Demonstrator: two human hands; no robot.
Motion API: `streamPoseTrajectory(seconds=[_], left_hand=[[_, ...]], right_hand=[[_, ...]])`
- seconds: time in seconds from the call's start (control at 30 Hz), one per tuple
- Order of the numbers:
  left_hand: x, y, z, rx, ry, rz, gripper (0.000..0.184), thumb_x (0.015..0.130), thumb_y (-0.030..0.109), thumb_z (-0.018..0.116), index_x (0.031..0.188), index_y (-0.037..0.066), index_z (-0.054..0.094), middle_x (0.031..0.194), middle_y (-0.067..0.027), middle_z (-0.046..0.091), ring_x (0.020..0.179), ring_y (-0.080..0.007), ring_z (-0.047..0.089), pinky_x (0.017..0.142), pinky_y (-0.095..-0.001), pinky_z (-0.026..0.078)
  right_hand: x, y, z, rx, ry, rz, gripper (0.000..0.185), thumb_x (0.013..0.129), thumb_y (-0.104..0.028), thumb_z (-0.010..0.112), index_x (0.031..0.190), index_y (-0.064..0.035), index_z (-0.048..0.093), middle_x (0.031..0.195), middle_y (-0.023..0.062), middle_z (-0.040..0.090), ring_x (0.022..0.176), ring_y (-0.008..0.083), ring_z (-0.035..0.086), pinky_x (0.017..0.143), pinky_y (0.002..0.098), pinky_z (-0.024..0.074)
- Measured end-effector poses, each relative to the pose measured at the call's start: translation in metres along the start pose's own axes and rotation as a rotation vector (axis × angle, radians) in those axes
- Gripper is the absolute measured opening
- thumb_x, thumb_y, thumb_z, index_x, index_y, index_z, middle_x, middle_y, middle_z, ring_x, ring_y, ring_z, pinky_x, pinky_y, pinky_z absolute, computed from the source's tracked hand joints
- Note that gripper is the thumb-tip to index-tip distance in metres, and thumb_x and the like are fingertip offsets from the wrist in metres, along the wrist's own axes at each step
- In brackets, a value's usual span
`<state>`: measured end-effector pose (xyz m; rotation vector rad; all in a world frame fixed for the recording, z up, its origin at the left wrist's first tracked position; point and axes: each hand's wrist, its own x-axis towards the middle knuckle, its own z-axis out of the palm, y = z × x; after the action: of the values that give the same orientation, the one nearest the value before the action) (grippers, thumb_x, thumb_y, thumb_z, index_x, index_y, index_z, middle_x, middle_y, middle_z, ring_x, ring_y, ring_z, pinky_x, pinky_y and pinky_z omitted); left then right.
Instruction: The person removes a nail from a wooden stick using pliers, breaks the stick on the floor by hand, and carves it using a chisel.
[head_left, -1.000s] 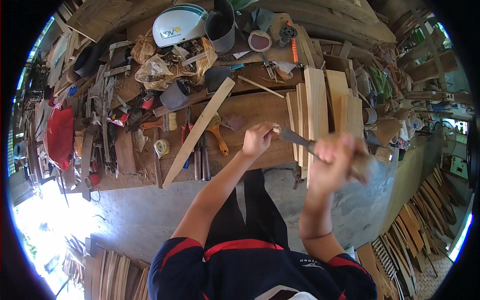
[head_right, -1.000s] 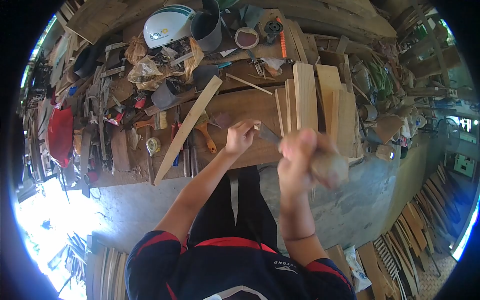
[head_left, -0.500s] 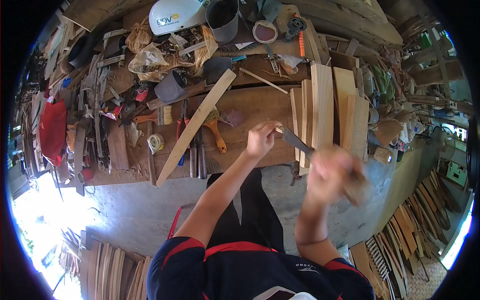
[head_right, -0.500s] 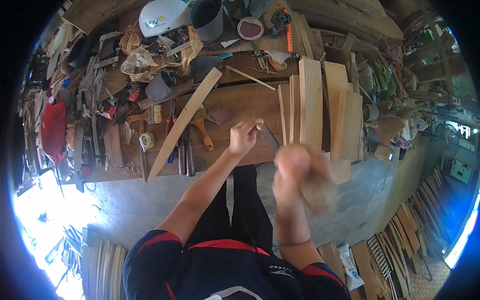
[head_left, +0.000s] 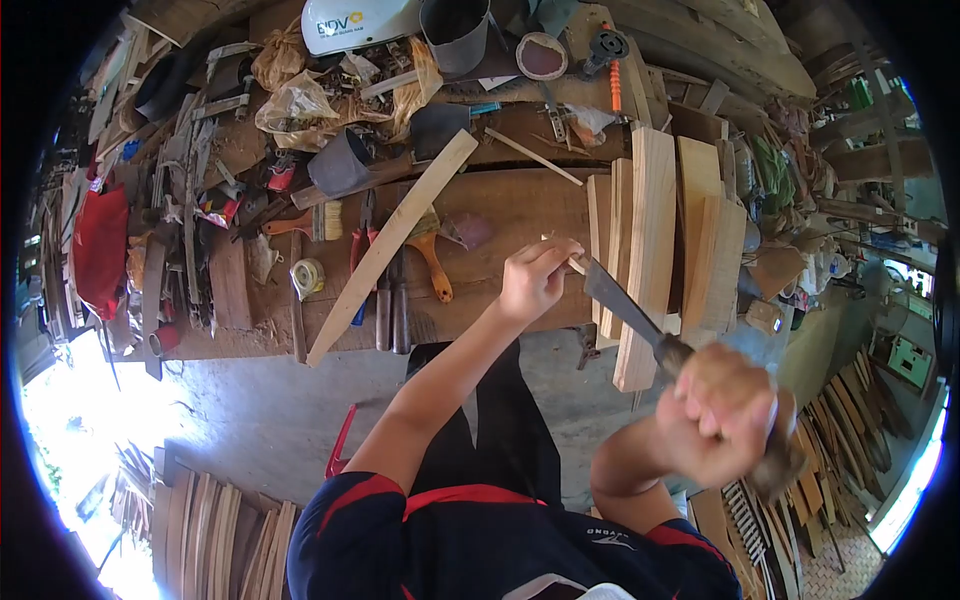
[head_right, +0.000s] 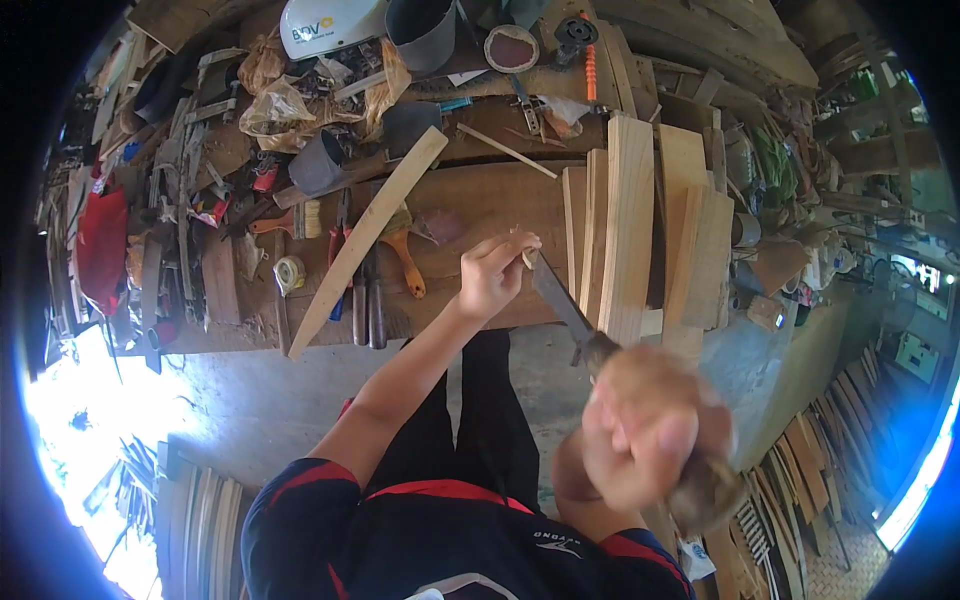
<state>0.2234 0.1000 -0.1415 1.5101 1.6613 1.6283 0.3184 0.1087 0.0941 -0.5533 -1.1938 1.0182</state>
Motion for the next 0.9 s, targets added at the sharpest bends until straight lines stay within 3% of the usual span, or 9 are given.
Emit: streamPoseTrajectory(seconds=[0.13,0.27,0.33,0.4,0.57,0.7,0.8,0.83,0.9], left_hand=[[-0.011,-0.011,0.002,0.032,-0.010,-0.035,0.034,0.062,-0.011,0.058,0.090,0.007,0.063,0.088,-0.0083,0.065,0.071,-0.0251,0.064,0.062,-0.0320,0.052],[0.000,0.012,-0.004,-0.026,0.025,-0.026,0.034,0.062,-0.013,0.056,0.089,0.006,0.063,0.086,-0.0088,0.065,0.071,-0.0256,0.064,0.061,-0.0319,0.052],[-0.001,0.012,-0.003,-0.057,0.072,-0.012,0.035,0.061,-0.014,0.055,0.089,0.006,0.063,0.084,-0.0093,0.065,0.070,-0.0254,0.064,0.060,-0.0312,0.052],[-0.018,-0.014,0.004,0.054,-0.045,-0.139,0.035,0.063,-0.016,0.052,0.088,0.006,0.064,0.086,-0.0094,0.066,0.079,-0.0255,0.066,0.065,-0.0292,0.053],[0.010,0.014,-0.008,0.020,0.043,-0.007,0.034,0.061,-0.012,0.056,0.088,0.007,0.062,0.087,-0.0085,0.065,0.075,-0.0254,0.065,0.063,-0.0317,0.053],[-0.008,-0.018,0.003,0.020,0.010,0.002,0.034,0.061,-0.011,0.057,0.089,0.008,0.063,0.090,-0.0085,0.065,0.078,-0.0258,0.064,0.064,-0.0327,0.053],[-0.004,-0.015,0.002,0.046,-0.015,-0.008,0.035,0.061,-0.011,0.057,0.089,0.009,0.063,0.091,-0.0086,0.065,0.080,-0.0262,0.064,0.064,-0.0327,0.052],[0.001,-0.007,-0.002,0.049,0.010,0.022,0.035,0.061,-0.011,0.057,0.089,0.009,0.063,0.091,-0.0089,0.065,0.080,-0.0265,0.064,0.064,-0.0324,0.052],[0.008,0.001,-0.008,0.044,0.012,0.043,0.034,0.061,-0.009,0.059,0.090,0.010,0.063,0.092,-0.0091,0.065,0.080,-0.0267,0.064,0.065,-0.0311,0.052]], right_hand=[[-0.009,0.036,0.004,-0.376,0.069,0.240,0.024,0.086,-0.013,0.043,0.063,-0.0087,0.039,0.048,0.0016,0.042,0.040,0.0123,0.042,0.040,0.0255,0.0368],[0.004,0.000,-0.009,-0.182,-0.157,-0.024,0.025,0.086,-0.011,0.048,0.063,-0.0083,0.038,0.050,0.0005,0.041,0.040,0.0151,0.041,0.042,0.0276,0.0377],[-0.006,0.005,-0.007,0.092,0.004,-0.016,0.022,0.085,-0.009,0.051,0.066,-0.0078,0.039,0.052,0.0020,0.042,0.042,0.0157,0.041,0.043,0.0290,0.0374],[-0.025,0.043,-0.022,-0.911,0.013,0.015,0.023,0.087,-0.013,0.040,0.064,-0.0116,0.037,0.048,0.0006,0.036,0.040,0.0098,0.033,0.038,0.0254,0.0290],[0.000,-0.002,-0.015,0.065,-0.188,-0.018,0.012,0.085,-0.014,0.051,0.075,-0.0066,0.047,0.053,0.0044,0.045,0.048,0.0151,0.044,0.046,0.0266,0.0403],[-0.026,0.045,-0.008,-0.696,0.048,0.123,0.015,0.085,-0.013,0.047,0.072,-0.0058,0.045,0.047,0.0028,0.038,0.039,0.0138,0.037,0.041,0.0272,0.0368],[-0.010,0.040,-0.010,-0.343,-0.001,0.008,0.015,0.085,-0.012,0.045,0.071,-0.0065,0.044,0.049,0.0027,0.040,0.041,0.0144,0.038,0.041,0.0269,0.0366],[-0.007,0.022,-0.015,-0.615,-0.096,-0.321,0.017,0.088,-0.017,0.044,0.075,-0.0065,0.047,0.054,0.0037,0.045,0.041,0.0167,0.040,0.042,0.0279,0.0389],[-0.011,0.001,-0.032,-0.292,-0.201,-0.185,0.021,0.088,-0.024,0.046,0.090,-0.0030,0.048,0.056,0.0062,0.048,0.041,0.0187,0.044,0.042,0.0308,0.0418]])
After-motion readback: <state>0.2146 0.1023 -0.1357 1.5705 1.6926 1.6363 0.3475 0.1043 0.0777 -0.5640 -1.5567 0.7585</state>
